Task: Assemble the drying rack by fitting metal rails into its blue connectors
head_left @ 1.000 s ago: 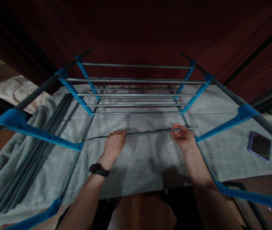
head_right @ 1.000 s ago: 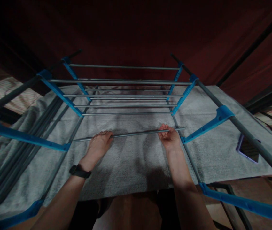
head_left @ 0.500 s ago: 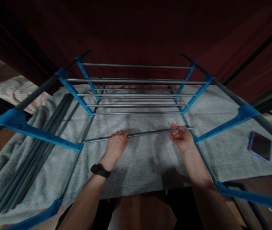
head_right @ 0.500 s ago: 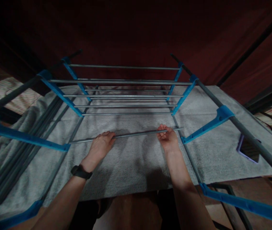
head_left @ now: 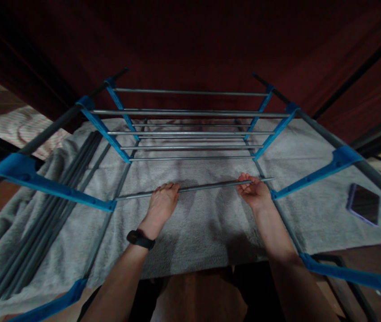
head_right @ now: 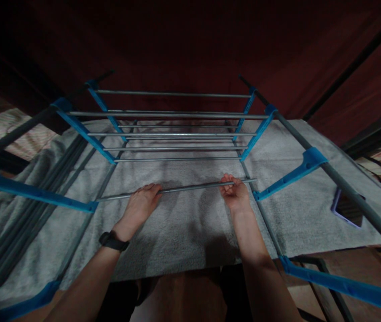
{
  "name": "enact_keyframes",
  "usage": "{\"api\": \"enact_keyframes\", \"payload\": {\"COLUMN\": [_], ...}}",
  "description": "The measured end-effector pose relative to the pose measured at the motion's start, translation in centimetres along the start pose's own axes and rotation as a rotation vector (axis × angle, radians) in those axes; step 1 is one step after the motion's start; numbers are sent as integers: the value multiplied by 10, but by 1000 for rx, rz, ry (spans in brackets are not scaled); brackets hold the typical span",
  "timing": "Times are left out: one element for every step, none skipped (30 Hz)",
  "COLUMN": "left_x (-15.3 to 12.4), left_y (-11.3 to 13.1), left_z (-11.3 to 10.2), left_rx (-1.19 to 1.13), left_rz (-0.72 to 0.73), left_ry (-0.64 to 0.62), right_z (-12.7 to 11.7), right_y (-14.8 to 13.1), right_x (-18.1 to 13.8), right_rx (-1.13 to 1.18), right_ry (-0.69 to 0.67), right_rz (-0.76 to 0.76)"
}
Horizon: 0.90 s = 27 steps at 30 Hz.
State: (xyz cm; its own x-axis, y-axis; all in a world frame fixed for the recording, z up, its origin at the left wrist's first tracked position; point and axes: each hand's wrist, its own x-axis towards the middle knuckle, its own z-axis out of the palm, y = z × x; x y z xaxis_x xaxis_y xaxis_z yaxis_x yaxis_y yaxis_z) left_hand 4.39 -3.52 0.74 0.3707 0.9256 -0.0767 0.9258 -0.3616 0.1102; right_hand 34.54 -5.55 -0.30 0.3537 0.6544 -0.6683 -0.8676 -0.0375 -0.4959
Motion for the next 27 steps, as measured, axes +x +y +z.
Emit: {"api": "enact_keyframes", "payload": {"left_x": [0,0,0,0,0,0,0,0,-1,-1,-1,-1,0,0,0,0,0,1,1,1,1,1,0,0,0,0,1], "left_y": [0,0,0,0,0,0,0,0,1,1,1,1,1,0,0,0,-1,-1,-1,-1,-1,-1,-1,-1,-1,-2,-2], "left_z": [0,0,1,1,1,1,1,1,1,1,1,2,3,3,4,5,6,6,7,7,7,6,6,5,5,4,4], "left_rx": [-4,-8,-10,-12,-13,-14,-13,-12,-9,-6,-4,-2,-1,-1,-1,-2,-2,-3,-5,-6,-6,-6,-6,-6,-7,-8,-9], "left_rz": [2,4,5,5,2,3,7,10,15,20,26,32,37,43,50,56,60,65,69,72,75,76,77,77,78,80,83], "left_ry": [2,3,5,7,10,11,11,11,12,14,18,27,40,54,67,80,91,98,105,111,117,123,127,131,135,137,141], "right_z": [0,0,0,0,0,0,1,2,2,3,4,4,4,4,4,4,3,3,2,1,1,0,-1,-2,-2,-3,-3], "right_y": [0,0,0,0,1,1,1,2,2,2,2,2,2,2,2,1,1,0,0,-1,-2,-2,-3,-4,-5,-6,-6], "right_x": [0,0,0,0,-1,-1,-2,-2,-3,-4,-4,-5,-5,-5,-4,-4,-4,-3,-3,-2,-1,0,1,2,3,4,5], "right_rx": [0,0,0,0,0,0,1,1,1,1,1,2,2,2,1,0,-1,0,1,2,3,4,6,7,10,15,19], "right_ry": [0,0,-1,0,0,1,3,6,8,9,8,6,3,0,-1,-1,-1,-1,-4,-8,-13,-16,-15,-11,-5,3,9], "right_rz": [0,0,-1,-3,-4,-5,-7,-7,-4,0,5,9,12,12,10,7,3,1,0,2,5,9,13,15,15,12,9]}}
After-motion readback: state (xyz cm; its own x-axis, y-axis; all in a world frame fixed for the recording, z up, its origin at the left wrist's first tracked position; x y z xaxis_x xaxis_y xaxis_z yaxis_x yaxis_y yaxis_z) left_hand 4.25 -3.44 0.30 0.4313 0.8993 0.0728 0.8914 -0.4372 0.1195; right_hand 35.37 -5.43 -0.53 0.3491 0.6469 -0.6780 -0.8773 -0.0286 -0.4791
